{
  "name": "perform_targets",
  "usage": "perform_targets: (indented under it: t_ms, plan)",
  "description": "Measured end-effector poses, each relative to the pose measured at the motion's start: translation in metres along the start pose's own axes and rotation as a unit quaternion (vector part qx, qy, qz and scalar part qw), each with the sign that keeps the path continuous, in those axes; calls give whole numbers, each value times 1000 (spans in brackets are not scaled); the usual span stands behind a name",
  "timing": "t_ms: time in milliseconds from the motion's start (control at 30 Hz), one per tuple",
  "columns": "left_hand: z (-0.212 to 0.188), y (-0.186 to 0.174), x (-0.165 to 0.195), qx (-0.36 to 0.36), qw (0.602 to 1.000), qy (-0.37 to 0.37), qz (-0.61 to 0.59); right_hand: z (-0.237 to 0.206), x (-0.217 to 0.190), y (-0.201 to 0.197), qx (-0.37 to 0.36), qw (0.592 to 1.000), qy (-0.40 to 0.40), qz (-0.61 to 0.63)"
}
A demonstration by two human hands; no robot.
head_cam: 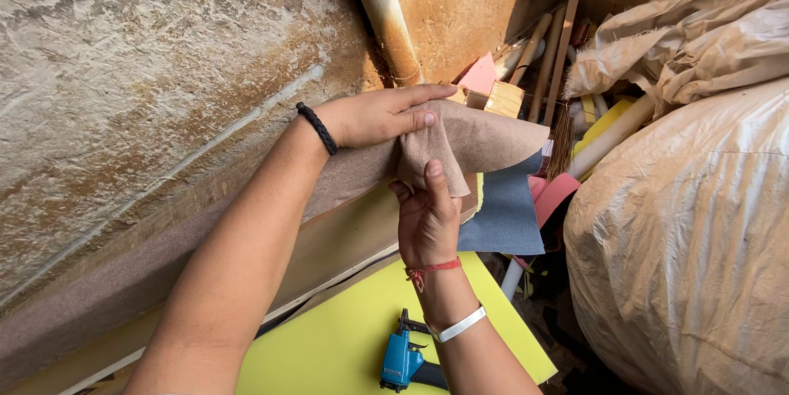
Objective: The person stretches a long strip of brown fabric over a wooden furniture frame and secures it with a pneumatic nail gun, working along the edge. They pull the fabric taut, fold the ends over the frame corners, and drive staples at intervals, repositioning the frame as they go.
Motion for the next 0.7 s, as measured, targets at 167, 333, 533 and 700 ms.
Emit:
perform_targets:
  t_ms: [167,333,533,700]
  plan:
    - [-3,0,2,48,997,-5,-53,6,-5,7,-33,993,-73,-86]
    - [-2,-5,-9,44,983,-92,-155,16,-6,2,-68,995,-45,52]
    - [3,-7,-37,53,955,-172,-238,14,-6,6,-97,984,4,151]
    - [10,-4,-57,58,970,-187,-142,16,-11,4,-43,999,-28,13]
Point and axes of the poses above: each hand's wrist, its own z-axis towards the middle knuckle, its own y-axis out of the palm, x = y × z, the point moved 3 cm from there along z, towards the middle knuckle, and after that the axes turned 7 degrees about -z, right-handed, at the moved point
